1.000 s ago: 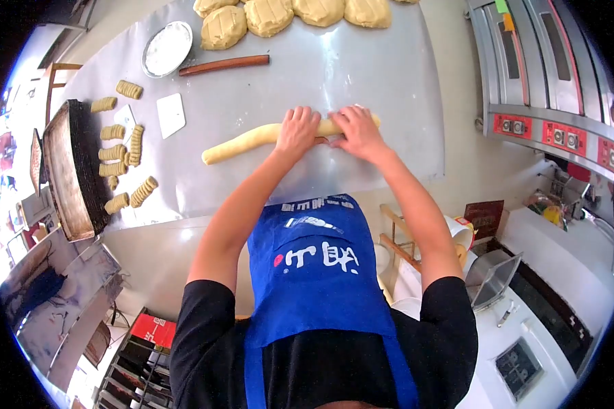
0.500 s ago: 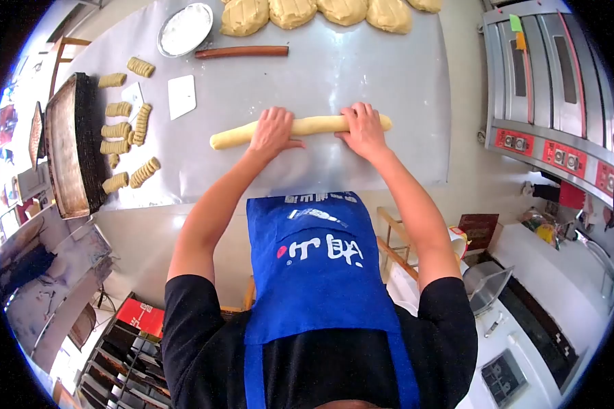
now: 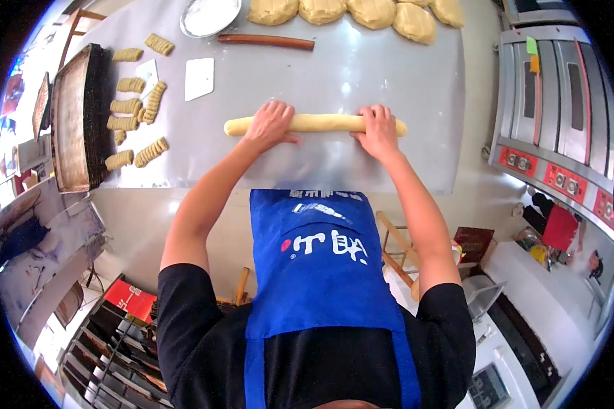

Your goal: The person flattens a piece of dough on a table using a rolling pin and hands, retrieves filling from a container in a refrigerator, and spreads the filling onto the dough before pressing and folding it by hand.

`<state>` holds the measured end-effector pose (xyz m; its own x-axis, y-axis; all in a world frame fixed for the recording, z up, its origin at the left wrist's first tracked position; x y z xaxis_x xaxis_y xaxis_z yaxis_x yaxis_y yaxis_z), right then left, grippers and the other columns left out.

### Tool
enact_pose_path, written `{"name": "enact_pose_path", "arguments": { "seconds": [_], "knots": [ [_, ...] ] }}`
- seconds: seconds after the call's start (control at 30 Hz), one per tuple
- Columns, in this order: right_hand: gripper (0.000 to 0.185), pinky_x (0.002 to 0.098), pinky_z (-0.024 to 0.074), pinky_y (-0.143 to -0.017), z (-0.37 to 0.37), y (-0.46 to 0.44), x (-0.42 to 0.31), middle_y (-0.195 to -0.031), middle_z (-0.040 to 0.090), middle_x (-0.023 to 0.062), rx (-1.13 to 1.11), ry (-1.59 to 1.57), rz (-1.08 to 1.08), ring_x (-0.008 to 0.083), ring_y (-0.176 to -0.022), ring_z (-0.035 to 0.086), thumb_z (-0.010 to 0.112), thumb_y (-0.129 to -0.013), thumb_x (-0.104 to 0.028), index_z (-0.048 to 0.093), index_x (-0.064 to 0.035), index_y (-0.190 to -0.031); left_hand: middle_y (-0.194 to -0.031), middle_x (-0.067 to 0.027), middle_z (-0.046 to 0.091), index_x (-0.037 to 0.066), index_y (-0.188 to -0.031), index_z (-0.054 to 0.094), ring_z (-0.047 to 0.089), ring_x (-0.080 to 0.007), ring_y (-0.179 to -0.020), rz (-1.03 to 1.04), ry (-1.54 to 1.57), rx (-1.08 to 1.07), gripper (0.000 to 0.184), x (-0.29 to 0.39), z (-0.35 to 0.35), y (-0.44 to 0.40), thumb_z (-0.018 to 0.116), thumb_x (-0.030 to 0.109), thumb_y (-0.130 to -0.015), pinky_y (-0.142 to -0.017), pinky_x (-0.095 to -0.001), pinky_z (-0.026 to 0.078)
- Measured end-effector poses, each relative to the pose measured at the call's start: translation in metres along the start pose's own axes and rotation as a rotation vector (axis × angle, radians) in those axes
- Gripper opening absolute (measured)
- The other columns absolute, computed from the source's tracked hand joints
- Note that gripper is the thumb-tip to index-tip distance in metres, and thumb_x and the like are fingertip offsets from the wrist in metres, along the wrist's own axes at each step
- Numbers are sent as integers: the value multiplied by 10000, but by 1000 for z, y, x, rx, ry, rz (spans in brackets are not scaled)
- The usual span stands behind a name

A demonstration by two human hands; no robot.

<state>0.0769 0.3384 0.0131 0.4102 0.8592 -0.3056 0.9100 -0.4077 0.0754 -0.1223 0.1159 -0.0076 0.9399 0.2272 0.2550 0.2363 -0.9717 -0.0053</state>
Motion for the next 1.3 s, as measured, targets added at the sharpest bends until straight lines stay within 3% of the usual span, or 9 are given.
{"name": "enact_pose_path", "arguments": {
  "seconds": [0.5, 0.73, 0.8, 0.83, 0.87, 0.93, 1.03, 1.17, 1.3],
  "knots": [
    [552, 489, 473, -1038, 0, 1, -4, -1245, 581, 108, -9, 0, 37, 346, -1218, 555, 948, -780, -251, 658, -139, -1237, -1032, -90, 615, 86, -1072, 627, 636, -289, -1049, -37, -35, -11, 640, -57, -4, 49, 807, 634, -794, -918, -424, 550],
    [571, 487, 470, -1043, -4, -3, -3, -1219, 586, 105, -35, 41, 43, 347, -1208, 557, 947, -790, -288, 653, -133, -1254, -1135, -149, 611, 48, -1302, 636, 596, -323, -1161, -137, -9, -152, 762, -45, -43, 41, 761, 652, -855, -1088, -491, 473],
    [544, 509, 461, -1060, -12, 2, -5, -1284, 590, 137, -116, -11, -37, 365, -1237, 549, 855, -908, -414, 648, -114, -1313, -1204, -184, 623, 37, -1380, 620, 588, -353, -1226, -186, -9, -177, 778, -32, -34, 23, 731, 647, -909, -1144, -516, 446],
    [544, 509, 461, -1060, -8, -3, 11, -1284, 590, 137, -110, -7, -25, 365, -1237, 549, 855, -908, -414, 648, -114, -1313, -1286, -216, 614, 27, -1442, 583, 553, -391, -1304, -209, -16, 32, 765, -27, -29, 10, 684, 616, -964, -1188, -536, 404],
    [564, 541, 431, -1105, -3, -11, 34, -1382, 566, 177, -67, -111, 56, 398, -1323, 514, 768, -971, -471, 626, -109, -1380, -1369, -248, 605, 18, -1505, 545, 518, -429, -1383, -236, -17, 234, 752, -21, -22, -1, 638, 586, -1020, -1233, -556, 361],
    [597, 574, 401, -1151, 3, -16, 58, -1481, 543, 217, -34, -217, 143, 431, -1409, 479, 680, -1034, -528, 604, -104, -1447, -1550, -308, 513, 9, -1595, 467, 381, -484, -1536, -347, 139, 130, 727, 4, -18, -37, 577, 504, -1075, -1302, -566, 270],
    [738, 655, 196, -1290, -13, -32, 72, -1714, 325, 308, 327, -19, 270, 507, -1633, 201, 549, -1088, -566, 449, -78, -1632, -1684, -353, 349, 21, -1651, 404, 237, -506, -1621, -345, 42, 307, 768, 28, -5, -52, 585, 491, -1071, -1343, -589, 164],
    [881, 665, 60, -1328, 14, -24, 65, -1783, 169, 308, 264, 103, 309, 504, -1663, 83, 517, -1053, -651, 342, -88, -1708, -1726, -352, 273, 73, -1710, 322, 158, -504, -1648, -380, -38, 129, 835, 38, 8, -46, 518, 579, -1077, -1349, -597, 116],
    [848, 682, 54, -1321, 12, -35, 61, -1781, 159, 316, 129, 273, 207, 501, -1668, 50, 512, -1073, -605, 330, -70, -1706, -1766, -337, 181, 53, -1720, 277, 109, -503, -1658, -403, 73, 108, 840, 22, 27, -51, 462, 593, -1104, -1353, -587, 78]
  ]
}}
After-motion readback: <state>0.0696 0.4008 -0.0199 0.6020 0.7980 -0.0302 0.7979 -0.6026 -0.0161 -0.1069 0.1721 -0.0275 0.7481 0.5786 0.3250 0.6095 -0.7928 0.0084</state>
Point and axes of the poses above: each hand's wrist, its own y-axis away from the middle knuckle, its own z-axis out of the palm, x = y × z, the point moved 5 cm from there along -y, towards the middle knuckle
